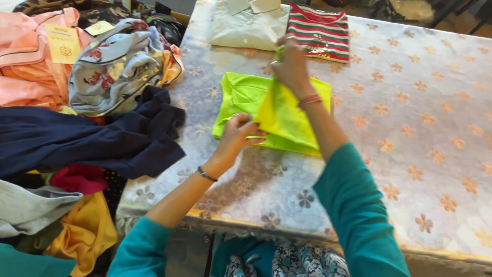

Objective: The person folds a striped short-sleeved shirt on a table, smoothing it and folding it into a compact rectangle. Then, the person folds a neon yellow sleeveless top, smoothing the fabric and folding it neatly before placing it beside the first shirt.

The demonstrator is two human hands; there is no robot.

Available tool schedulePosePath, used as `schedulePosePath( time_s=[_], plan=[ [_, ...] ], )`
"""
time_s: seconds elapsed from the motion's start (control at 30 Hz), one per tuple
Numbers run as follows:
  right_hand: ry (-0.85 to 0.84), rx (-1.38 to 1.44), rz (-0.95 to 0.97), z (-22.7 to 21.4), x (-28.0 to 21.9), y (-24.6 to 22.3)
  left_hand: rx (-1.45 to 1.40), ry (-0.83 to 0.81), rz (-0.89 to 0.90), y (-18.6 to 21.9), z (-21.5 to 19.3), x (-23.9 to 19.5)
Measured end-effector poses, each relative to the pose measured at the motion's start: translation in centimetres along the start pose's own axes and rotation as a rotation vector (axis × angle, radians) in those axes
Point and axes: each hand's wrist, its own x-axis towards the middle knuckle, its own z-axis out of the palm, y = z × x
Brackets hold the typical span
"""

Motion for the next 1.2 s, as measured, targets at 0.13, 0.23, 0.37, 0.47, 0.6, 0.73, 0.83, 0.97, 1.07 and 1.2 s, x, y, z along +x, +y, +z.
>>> schedulePosePath(
  time_s=[0.13,0.23,0.37,0.47,0.6,0.73,0.83,0.97,1.07,1.2],
  plan=[
    [-0.056,-0.090,-0.139,7.5,-1.2,-3.3,0.007,0.085,0.031,-1.2,-6.0,-0.1],
    [-0.210,0.004,-0.045,9.6,-2.8,-4.4,-0.014,0.182,-0.016,-1.4,-7.5,0.1],
    [-0.244,-0.015,-0.034,9.5,-3.1,-4.9,0.136,0.273,-0.016,0.1,-6.4,0.5],
    [-0.238,-0.001,-0.009,8.1,-2.5,-6.9,0.341,0.280,0.146,0.1,-6.2,0.3],
    [-0.247,0.122,-0.009,7.4,-2.8,-9.2,0.441,0.254,0.168,1.8,-5.5,-1.1],
    [-0.276,0.279,0.016,8.6,-3.2,-7.7,0.584,0.263,0.247,0.9,-7.2,-0.8],
    [-0.239,0.372,0.053,9.4,-2.9,-5.0,0.853,0.333,0.236,2.3,-7.1,-1.7],
    [-0.249,0.241,-0.061,8.1,-2.5,-3.4,0.986,0.332,0.361,2.2,-7.4,-1.7],
    [-0.330,0.227,-0.066,7.6,-2.4,-3.5,1.081,0.331,0.292,2.9,-6.8,-2.0],
    [-0.336,0.159,-0.124,7.6,-2.4,-3.8,1.159,0.354,0.243,3.1,-6.2,-2.2]
  ],
)
